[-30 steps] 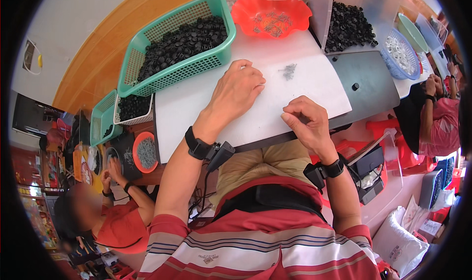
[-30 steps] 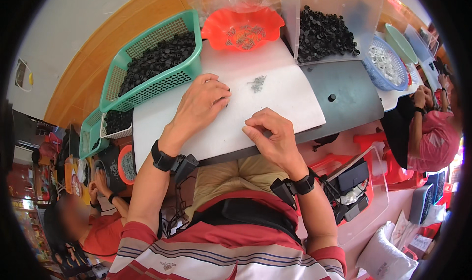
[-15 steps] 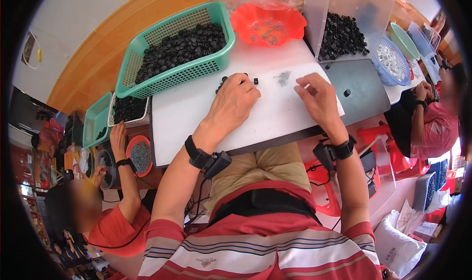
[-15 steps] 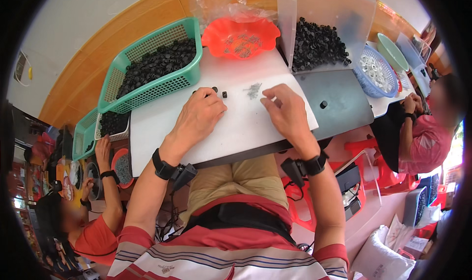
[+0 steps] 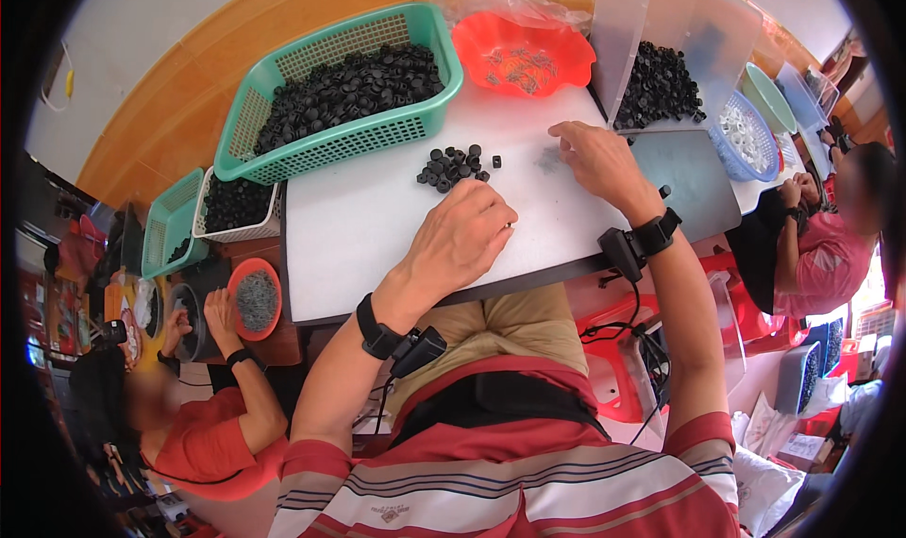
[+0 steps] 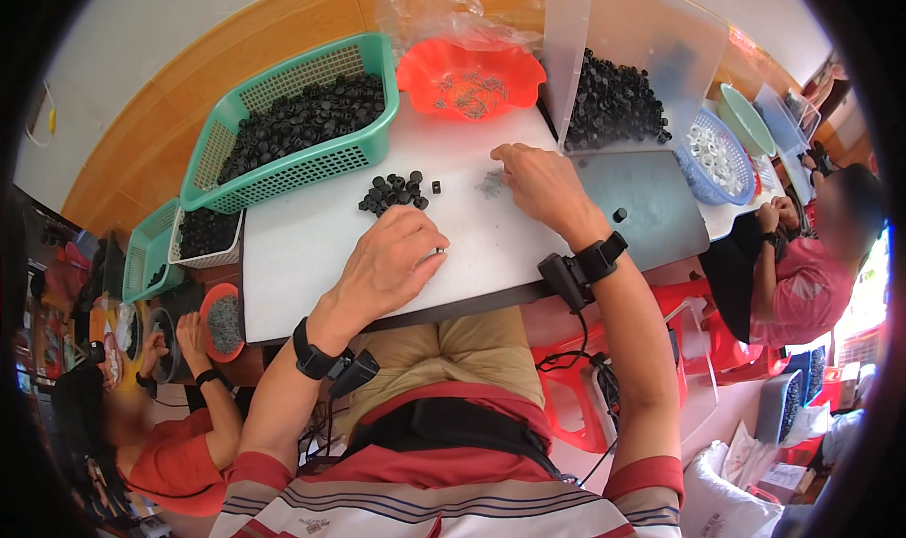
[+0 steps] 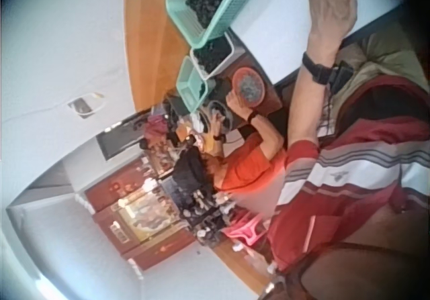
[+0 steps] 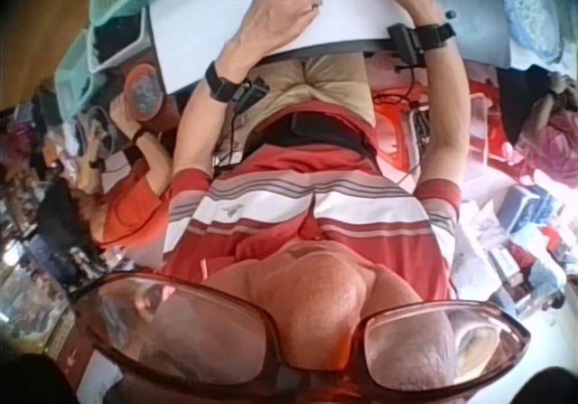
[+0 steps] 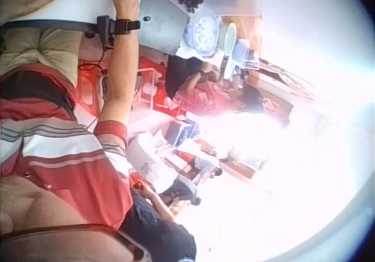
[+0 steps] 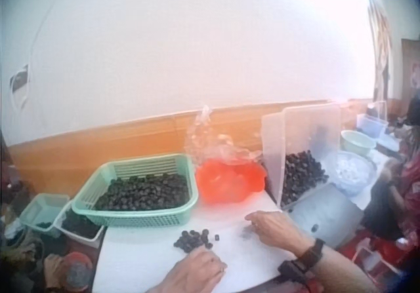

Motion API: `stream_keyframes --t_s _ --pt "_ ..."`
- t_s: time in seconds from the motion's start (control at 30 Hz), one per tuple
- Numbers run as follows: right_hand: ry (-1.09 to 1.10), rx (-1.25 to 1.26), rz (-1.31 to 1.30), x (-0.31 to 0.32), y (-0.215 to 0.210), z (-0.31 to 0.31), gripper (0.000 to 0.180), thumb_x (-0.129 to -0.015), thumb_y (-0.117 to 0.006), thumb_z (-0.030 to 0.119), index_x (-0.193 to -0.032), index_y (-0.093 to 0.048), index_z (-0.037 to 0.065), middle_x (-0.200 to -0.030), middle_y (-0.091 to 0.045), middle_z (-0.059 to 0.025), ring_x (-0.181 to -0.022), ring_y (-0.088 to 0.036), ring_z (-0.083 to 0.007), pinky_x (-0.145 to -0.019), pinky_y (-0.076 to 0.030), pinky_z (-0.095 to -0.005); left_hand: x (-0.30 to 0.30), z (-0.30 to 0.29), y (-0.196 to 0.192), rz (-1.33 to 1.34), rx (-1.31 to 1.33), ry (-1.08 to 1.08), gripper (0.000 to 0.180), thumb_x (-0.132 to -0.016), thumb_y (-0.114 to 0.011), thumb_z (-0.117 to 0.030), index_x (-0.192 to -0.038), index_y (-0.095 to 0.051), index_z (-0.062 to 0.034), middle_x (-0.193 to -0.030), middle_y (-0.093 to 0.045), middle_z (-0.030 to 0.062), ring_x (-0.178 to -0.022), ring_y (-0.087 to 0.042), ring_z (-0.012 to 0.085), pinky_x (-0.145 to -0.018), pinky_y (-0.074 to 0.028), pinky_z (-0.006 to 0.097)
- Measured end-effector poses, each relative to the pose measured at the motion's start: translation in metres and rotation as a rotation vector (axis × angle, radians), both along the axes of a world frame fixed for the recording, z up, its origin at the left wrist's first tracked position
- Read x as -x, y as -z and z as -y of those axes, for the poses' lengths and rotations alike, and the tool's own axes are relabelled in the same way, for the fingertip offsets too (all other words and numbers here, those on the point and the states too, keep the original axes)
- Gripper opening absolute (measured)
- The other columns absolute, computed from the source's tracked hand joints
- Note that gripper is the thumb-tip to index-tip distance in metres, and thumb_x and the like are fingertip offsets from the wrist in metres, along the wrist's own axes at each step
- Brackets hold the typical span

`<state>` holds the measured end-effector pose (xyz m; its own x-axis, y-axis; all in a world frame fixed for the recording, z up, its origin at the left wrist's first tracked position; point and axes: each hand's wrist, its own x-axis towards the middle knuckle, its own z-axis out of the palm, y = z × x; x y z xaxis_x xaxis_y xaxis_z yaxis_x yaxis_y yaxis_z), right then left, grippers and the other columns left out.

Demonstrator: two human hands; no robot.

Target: Assembling small black plastic shoe components by hand at a production table.

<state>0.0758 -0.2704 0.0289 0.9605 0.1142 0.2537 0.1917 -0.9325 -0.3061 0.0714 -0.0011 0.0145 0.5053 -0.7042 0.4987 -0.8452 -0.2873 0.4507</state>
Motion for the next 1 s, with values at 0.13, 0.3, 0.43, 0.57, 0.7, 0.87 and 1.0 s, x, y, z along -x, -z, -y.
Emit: stream_keyframes --t_s 0.13,0.3,0.43,0.57,0.7,0.87,1.0 --pt "-0.002 0.072 -0.039 -0.001 0.003 0.002 0.029 -0.089 -0.06 0.003 -0.117 -0.066 0.002 -0.102 -0.071 -0.0199 -0.096 -0.068 -0.0386 -0.083 -0.053 -0.0459 0.003 -0.002 0.003 -0.051 0.037 -0.005 0.014 -0.08 -0.075 -0.004 -0.094 -0.071 -0.0026 -0.094 -0.066 0.0109 -0.095 -0.062 0.0309 -0.082 -0.053 0.04" --pt "-0.065 0.111 0.066 0.009 0.012 0.009 0.023 -0.091 -0.062 0.004 -0.113 -0.067 0.0 -0.103 -0.071 -0.0207 -0.096 -0.067 -0.0401 -0.083 -0.053 -0.0469 0.006 -0.006 0.008 -0.054 0.107 -0.04 0.016 -0.081 -0.074 -0.003 -0.097 -0.072 -0.0021 -0.095 -0.066 0.0118 -0.091 -0.062 0.0318 -0.081 -0.053 0.04" --pt "-0.094 -0.077 0.119 0.03 0.001 0.0 0.018 -0.093 -0.06 0.001 -0.109 -0.067 -0.001 -0.102 -0.068 -0.0208 -0.096 -0.065 -0.0407 -0.082 -0.052 -0.0453 0.006 -0.009 0.011 -0.112 0.11 -0.083 0.019 -0.083 -0.073 -0.001 -0.103 -0.073 -0.0014 -0.099 -0.066 0.0127 -0.093 -0.063 0.032 -0.081 -0.053 0.039" --pt "-0.087 -0.345 0.155 0.052 0.0 -0.02 0.015 -0.094 -0.059 -0.001 -0.107 -0.066 -0.002 -0.098 -0.068 -0.0188 -0.09 -0.067 -0.0351 -0.081 -0.052 -0.0407 0.01 -0.012 0.007 -0.41 0.15 -0.126 0.017 -0.088 -0.072 -0.001 -0.105 -0.072 0.0002 -0.102 -0.067 0.0107 -0.1 -0.066 0.0258 -0.084 -0.054 0.033" --pt "-0.003 -0.819 -0.044 0.069 0.014 -0.046 0.013 -0.099 -0.064 0.003 -0.11 -0.066 -0.004 -0.093 -0.069 -0.0093 -0.084 -0.065 -0.0137 -0.078 -0.054 -0.0316 0.01 -0.013 0.009 -0.669 0.278 -0.079 0.014 -0.092 -0.071 -0.001 -0.105 -0.071 0.0017 -0.102 -0.067 0.0064 -0.103 -0.066 0.0182 -0.087 -0.054 0.029" --pt "-0.072 -1.233 -0.088 0.078 0.025 -0.082 0.013 -0.098 -0.069 0.004 -0.109 -0.068 -0.002 -0.096 -0.068 -0.0019 -0.088 -0.064 -0.0087 -0.079 -0.053 -0.0241 0.009 -0.015 0.021 -1.042 0.403 -0.017 0.014 -0.096 -0.069 -0.001 -0.11 -0.069 0.0033 -0.104 -0.071 0.0064 -0.094 -0.069 0.0143 -0.09 -0.057 0.028" --pt "-0.155 -1.225 0.007 0.078 0.035 -0.095 0.013 -0.097 -0.068 0.001 -0.11 -0.068 -0.002 -0.098 -0.068 -0.0033 -0.087 -0.063 -0.0083 -0.078 -0.052 -0.0245 0.01 -0.016 0.024 -1.165 0.586 0.057 0.017 -0.095 -0.07 -0.001 -0.112 -0.068 0.0031 -0.105 -0.072 0.0095 -0.095 -0.071 0.0161 -0.093 -0.058 0.03"
